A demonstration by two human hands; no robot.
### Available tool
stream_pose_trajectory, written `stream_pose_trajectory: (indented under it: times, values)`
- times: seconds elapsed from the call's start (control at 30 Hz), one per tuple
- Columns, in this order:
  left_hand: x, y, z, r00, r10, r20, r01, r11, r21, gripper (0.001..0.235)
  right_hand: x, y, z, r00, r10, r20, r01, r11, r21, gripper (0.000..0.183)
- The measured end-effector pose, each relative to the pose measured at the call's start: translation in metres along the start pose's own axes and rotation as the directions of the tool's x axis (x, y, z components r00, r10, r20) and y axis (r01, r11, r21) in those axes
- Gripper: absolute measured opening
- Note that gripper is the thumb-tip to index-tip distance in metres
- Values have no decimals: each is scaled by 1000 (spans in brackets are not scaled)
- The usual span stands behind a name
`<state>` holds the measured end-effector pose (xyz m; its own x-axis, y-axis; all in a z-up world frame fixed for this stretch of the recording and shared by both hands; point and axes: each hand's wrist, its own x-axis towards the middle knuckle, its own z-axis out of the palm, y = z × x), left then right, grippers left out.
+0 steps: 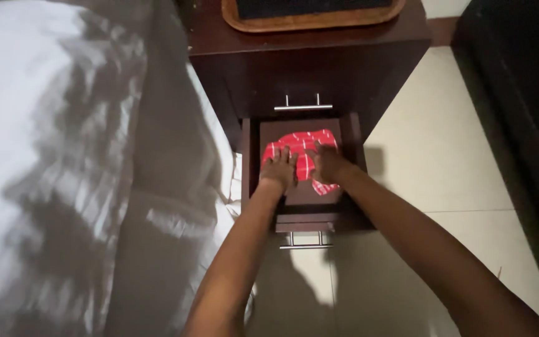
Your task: The person wipes the inside of an open drawer with a red and white checkered cloth, then closes the drawer.
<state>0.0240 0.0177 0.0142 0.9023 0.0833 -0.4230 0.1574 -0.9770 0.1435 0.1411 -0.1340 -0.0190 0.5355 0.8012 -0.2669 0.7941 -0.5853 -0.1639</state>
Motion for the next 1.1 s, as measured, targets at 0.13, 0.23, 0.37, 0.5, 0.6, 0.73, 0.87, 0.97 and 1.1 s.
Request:
stream_pose_trajectory:
  times: [0.13, 0.23, 0.37, 0.5, 0.6, 0.73, 0.87, 0.97, 1.1]
  values:
    - [-2, 8, 5, 999, -2, 32, 0, 999, 45, 80, -11, -6, -8, 986, 46, 159, -45, 999, -13, 86]
    - [-7, 13, -2, 998, 18, 54, -23, 995, 96, 62, -20, -7, -11, 977, 21, 212, -35, 997, 66, 72]
    - [-12, 16, -6, 997, 5, 82, -15, 992, 124, 67, -34, -20, -27, 968, 88, 235, -112, 990, 90, 73]
    - [-17, 19, -11, 994, -13, 111, 0, 993, 114, 80, -16, 1, 0, 954, 47, 296, -48, 999, -5, 53]
    - [-20, 20, -6, 996, -29, 79, 25, 998, 59, 78, -40, -45, -43, 919, 147, 365, -153, 988, -12, 83]
    - [-1, 13, 14, 998, -12, 54, 7, 995, 103, 82, -31, -35, -13, 945, 106, 310, -81, 992, -93, 83]
    - [9, 8, 20, 998, -21, 55, 17, 997, 73, 75, -25, -37, -20, 949, 145, 281, -113, 985, -127, 86]
    - [16, 5, 14, 999, -20, 49, 18, 999, 47, 81, -21, -32, -25, 960, 158, 232, -168, 986, 22, 85]
    - [13, 6, -8, 998, -33, 44, 37, 995, -89, 75, -8, -2, 10, 997, 74, 1, -73, 981, 180, 82]
